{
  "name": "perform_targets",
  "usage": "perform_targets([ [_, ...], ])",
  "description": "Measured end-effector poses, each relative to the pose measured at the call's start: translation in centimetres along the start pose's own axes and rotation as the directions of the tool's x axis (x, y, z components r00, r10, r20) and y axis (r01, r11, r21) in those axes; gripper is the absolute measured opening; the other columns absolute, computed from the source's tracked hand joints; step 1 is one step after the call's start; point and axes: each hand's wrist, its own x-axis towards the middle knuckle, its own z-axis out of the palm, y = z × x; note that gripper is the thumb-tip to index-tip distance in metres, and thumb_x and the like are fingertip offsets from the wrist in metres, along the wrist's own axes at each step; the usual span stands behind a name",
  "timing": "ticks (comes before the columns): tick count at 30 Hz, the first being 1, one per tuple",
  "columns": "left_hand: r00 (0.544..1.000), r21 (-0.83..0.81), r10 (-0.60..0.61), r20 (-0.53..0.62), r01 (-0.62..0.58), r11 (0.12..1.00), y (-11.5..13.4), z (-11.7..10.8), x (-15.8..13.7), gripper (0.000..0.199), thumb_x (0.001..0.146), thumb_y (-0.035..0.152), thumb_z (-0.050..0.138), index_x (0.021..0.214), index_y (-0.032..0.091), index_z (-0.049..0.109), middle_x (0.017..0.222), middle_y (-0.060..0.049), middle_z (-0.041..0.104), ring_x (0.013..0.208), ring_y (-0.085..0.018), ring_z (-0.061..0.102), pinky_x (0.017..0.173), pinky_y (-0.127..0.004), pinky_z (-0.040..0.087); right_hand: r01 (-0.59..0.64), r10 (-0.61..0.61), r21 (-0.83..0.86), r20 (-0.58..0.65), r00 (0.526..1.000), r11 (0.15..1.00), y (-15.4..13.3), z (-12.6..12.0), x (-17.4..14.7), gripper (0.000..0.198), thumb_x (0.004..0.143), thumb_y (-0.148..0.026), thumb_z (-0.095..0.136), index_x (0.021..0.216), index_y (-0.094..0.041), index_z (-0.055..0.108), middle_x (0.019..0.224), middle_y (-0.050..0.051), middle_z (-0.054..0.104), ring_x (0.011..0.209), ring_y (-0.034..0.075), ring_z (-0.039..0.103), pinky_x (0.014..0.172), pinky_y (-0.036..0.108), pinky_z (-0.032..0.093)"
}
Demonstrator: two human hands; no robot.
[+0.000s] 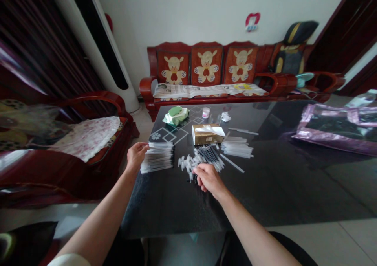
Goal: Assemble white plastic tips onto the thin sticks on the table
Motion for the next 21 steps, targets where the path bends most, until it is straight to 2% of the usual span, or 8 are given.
perform_targets([
  [4, 0.999, 0.210, 0.032, 0.002, -0.032, 0.977, -0.4, 0.1, 0.1, 0.028, 0.075, 0.040, 0.058, 0.090, 0.021, 0.072, 0.080, -0.008, 0.070, 0.076, -0.023, 0.062, 0.064, -0.029, 0.039, 0.004, -0.005, -0.037, -0.015, 1.000, 0.999, -1.2, -0.7, -0.2, 0.034, 0.080, -0.045, 0.054, 0.083, -0.013, 0.063, 0.045, -0.005, 0.052, 0.030, 0.006, 0.041, 0.029, 0.016, 0.030],
  [8, 0.999, 0.277, 0.049, 0.017, -0.052, 0.959, -0.4, -0.1, -0.2, 0.029, 0.077, 0.039, 0.056, 0.093, 0.021, 0.072, 0.080, -0.008, 0.070, 0.077, -0.023, 0.062, 0.066, -0.030, 0.040, 0.080, -0.086, -0.043, -0.143, 0.986, 0.996, -4.2, -2.3, 0.1, 0.032, 0.080, -0.044, 0.054, 0.083, -0.013, 0.063, 0.042, -0.005, 0.049, 0.029, 0.007, 0.040, 0.029, 0.016, 0.030],
  [12, 0.999, 0.291, 0.048, 0.024, -0.052, 0.955, -0.6, -0.2, -0.4, 0.026, 0.076, 0.033, 0.057, 0.094, 0.022, 0.072, 0.085, -0.007, 0.071, 0.081, -0.023, 0.064, 0.070, -0.029, 0.042, 0.251, -0.275, -0.126, -0.242, 0.931, 0.960, -7.9, -3.5, 2.9, 0.028, 0.079, -0.039, 0.054, 0.082, -0.013, 0.064, 0.042, -0.005, 0.051, 0.028, 0.007, 0.041, 0.029, 0.017, 0.028],
  [16, 0.998, 0.303, 0.058, 0.027, -0.064, 0.951, -0.9, -0.2, -0.5, 0.025, 0.078, 0.030, 0.054, 0.094, 0.022, 0.072, 0.089, -0.006, 0.072, 0.085, -0.022, 0.064, 0.073, -0.029, 0.044, 0.336, -0.409, -0.254, -0.343, 0.845, 0.907, -11.3, -5.2, 7.9, 0.018, 0.075, -0.031, 0.060, 0.069, -0.014, 0.062, 0.038, -0.006, 0.049, 0.028, 0.007, 0.042, 0.031, 0.017, 0.028],
  [18, 0.997, 0.318, 0.078, 0.017, -0.079, 0.945, -0.9, -0.3, -0.5, 0.026, 0.079, 0.030, 0.053, 0.095, 0.022, 0.072, 0.091, -0.007, 0.072, 0.086, -0.023, 0.064, 0.075, -0.031, 0.045, 0.367, -0.386, -0.133, -0.444, 0.809, 0.921, -12.7, -6.8, 9.7, 0.016, 0.074, -0.030, 0.062, 0.068, -0.015, 0.060, 0.037, -0.007, 0.047, 0.027, 0.007, 0.039, 0.031, 0.018, 0.028],
  [19, 0.996, 0.326, 0.093, 0.007, -0.090, 0.941, -0.7, -0.5, -0.6, 0.026, 0.079, 0.029, 0.052, 0.095, 0.022, 0.071, 0.093, -0.008, 0.071, 0.088, -0.024, 0.063, 0.076, -0.031, 0.045, 0.394, -0.342, 0.001, -0.497, 0.797, 0.919, -13.3, -7.7, 10.1, 0.017, 0.077, -0.031, 0.059, 0.070, -0.015, 0.060, 0.037, -0.007, 0.047, 0.028, 0.007, 0.039, 0.032, 0.019, 0.029],
  [20, 0.994, 0.336, 0.110, -0.007, -0.101, 0.936, -0.5, -0.6, -0.6, 0.027, 0.079, 0.029, 0.052, 0.096, 0.021, 0.071, 0.095, -0.009, 0.071, 0.089, -0.024, 0.063, 0.077, -0.033, 0.045, 0.417, -0.264, 0.156, -0.568, 0.779, 0.895, -13.7, -8.7, 10.2, 0.019, 0.081, -0.032, 0.056, 0.071, -0.016, 0.059, 0.037, -0.007, 0.045, 0.028, 0.007, 0.039, 0.032, 0.019, 0.030],
  [21, 0.992, 0.344, 0.128, -0.023, -0.112, 0.932, -0.3, -0.8, -0.7, 0.027, 0.079, 0.029, 0.052, 0.098, 0.021, 0.071, 0.097, -0.010, 0.070, 0.090, -0.025, 0.062, 0.078, -0.034, 0.045, 0.447, -0.200, 0.303, -0.593, 0.780, 0.842, -14.0, -9.7, 10.0, 0.022, 0.084, -0.034, 0.053, 0.072, -0.016, 0.057, 0.038, -0.008, 0.045, 0.029, 0.007, 0.039, 0.034, 0.019, 0.032],
])
